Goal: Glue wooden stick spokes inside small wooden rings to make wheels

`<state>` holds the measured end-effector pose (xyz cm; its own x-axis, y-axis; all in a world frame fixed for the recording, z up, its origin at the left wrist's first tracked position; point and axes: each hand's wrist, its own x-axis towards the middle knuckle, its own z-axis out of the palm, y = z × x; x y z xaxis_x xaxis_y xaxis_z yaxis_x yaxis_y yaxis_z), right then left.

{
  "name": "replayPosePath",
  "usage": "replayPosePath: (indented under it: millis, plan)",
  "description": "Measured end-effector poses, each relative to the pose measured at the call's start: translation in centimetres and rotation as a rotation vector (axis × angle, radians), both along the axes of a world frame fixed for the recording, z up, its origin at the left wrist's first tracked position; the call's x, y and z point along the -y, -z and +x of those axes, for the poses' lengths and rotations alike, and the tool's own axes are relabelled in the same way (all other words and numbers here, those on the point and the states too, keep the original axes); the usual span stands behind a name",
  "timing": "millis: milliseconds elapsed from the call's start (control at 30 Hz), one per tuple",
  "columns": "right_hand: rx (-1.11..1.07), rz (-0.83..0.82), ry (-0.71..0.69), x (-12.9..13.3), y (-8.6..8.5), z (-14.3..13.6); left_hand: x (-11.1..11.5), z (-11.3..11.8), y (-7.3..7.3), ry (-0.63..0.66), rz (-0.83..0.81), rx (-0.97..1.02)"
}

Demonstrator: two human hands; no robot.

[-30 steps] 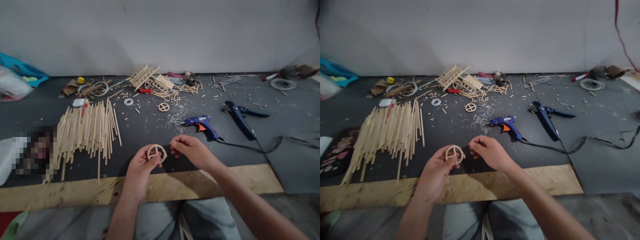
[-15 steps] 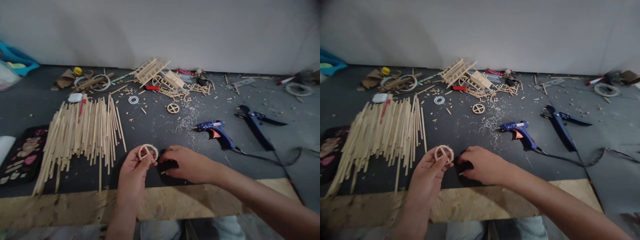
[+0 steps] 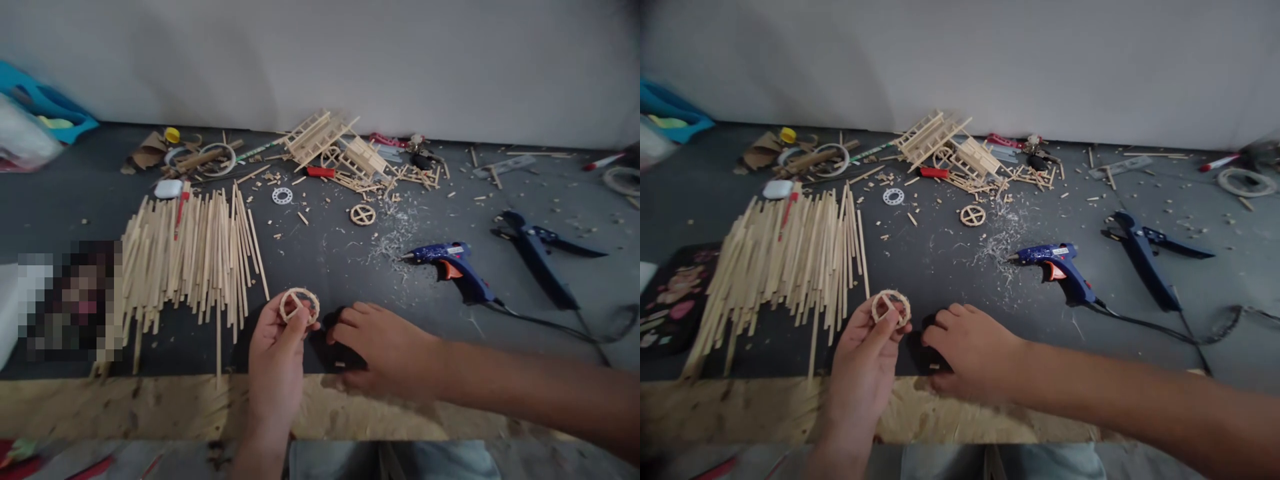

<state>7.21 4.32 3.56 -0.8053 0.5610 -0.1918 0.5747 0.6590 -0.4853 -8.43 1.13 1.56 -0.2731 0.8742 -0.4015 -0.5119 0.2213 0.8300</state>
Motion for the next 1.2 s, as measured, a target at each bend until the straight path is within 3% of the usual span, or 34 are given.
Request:
replayPosePath:
  millis: [333, 467, 600, 767, 867, 967, 1200]
  plan:
    - [0.007, 0.068, -0.029, 1.0, 1.2, 0.0, 0.1, 0.2, 0.4, 0.001, 0.059, 0.004]
    - [-0.009, 0.059, 0.002, -0.5, 0.7, 0.3, 0.1, 0.2, 0.5, -0.017, 0.072, 0.012]
    - [0.022, 0.042, 0.289, -6.1, -0.2, 1.6, 0.3, 0.2, 0.7, 0.013, 0.086, 0.003]
    - [-0.112, 0.288, 0.715, -14.0, -0.6, 2.8, 0.4, 0.4, 1.0, 0.087, 0.115, -0.101]
    - [-0.080, 0.252, 0.651, -15.5, -0.3, 1.6, 0.5, 0.6, 1.0, 0.091, 0.108, -0.153]
    - [-0.057, 0.148, 0.547, -15.1, 0.3, -1.0, 0.6, 0.9, 0.8, 0.090, 0.110, -0.171]
    - [-0.053, 0.151, 0.589, -15.6, 1.6, -5.9, 0.7, 1.0, 0.9, 0.087, 0.109, -0.169]
